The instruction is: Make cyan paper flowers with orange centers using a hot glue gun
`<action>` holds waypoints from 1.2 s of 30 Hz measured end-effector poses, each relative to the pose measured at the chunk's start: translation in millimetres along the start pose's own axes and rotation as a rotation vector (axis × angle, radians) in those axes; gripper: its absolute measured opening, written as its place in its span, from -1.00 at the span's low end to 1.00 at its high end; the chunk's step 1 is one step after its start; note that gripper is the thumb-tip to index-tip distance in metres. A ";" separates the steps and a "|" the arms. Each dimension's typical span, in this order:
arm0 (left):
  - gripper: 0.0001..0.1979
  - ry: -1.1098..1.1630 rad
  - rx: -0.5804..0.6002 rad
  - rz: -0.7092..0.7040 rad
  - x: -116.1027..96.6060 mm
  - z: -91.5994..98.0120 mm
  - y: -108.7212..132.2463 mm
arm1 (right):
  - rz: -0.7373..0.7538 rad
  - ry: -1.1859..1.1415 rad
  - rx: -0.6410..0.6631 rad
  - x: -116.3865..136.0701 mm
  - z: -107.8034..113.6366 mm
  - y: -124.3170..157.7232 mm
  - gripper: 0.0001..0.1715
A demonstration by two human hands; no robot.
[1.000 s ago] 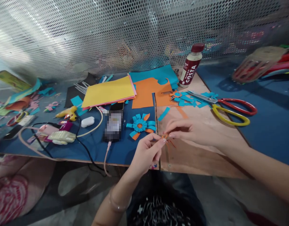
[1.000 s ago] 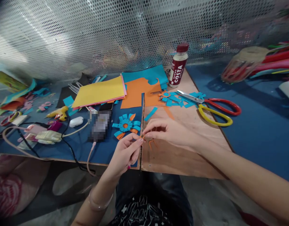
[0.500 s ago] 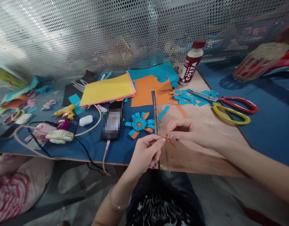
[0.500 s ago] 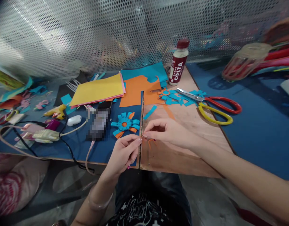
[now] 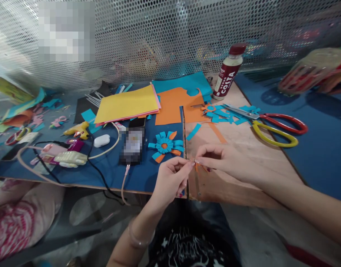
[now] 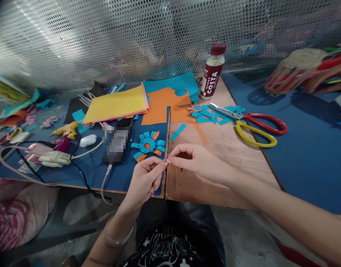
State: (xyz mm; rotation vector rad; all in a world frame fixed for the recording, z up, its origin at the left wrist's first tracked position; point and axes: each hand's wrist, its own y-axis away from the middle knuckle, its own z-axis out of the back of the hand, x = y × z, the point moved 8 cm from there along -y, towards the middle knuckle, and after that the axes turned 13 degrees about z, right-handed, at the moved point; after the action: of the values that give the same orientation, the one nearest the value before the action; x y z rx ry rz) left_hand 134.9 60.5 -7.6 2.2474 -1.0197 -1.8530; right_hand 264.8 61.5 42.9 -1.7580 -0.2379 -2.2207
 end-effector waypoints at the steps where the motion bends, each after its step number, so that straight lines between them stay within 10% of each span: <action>1: -0.69 -0.002 -0.008 -0.004 -0.4 0.2 -0.1 | 0.015 0.010 -0.011 -0.6 -0.3 0.3 -0.68; 36: -0.63 0.056 -0.070 0.034 -1.2 3.7 -1.1 | 0.116 0.297 -0.001 -15.5 -5.6 5.1 -0.80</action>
State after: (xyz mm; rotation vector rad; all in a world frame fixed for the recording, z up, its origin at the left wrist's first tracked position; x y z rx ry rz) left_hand 132.0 63.3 -8.1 2.2145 -0.9631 -1.7734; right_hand 264.6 57.0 26.3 -1.3795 -0.0672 -2.3562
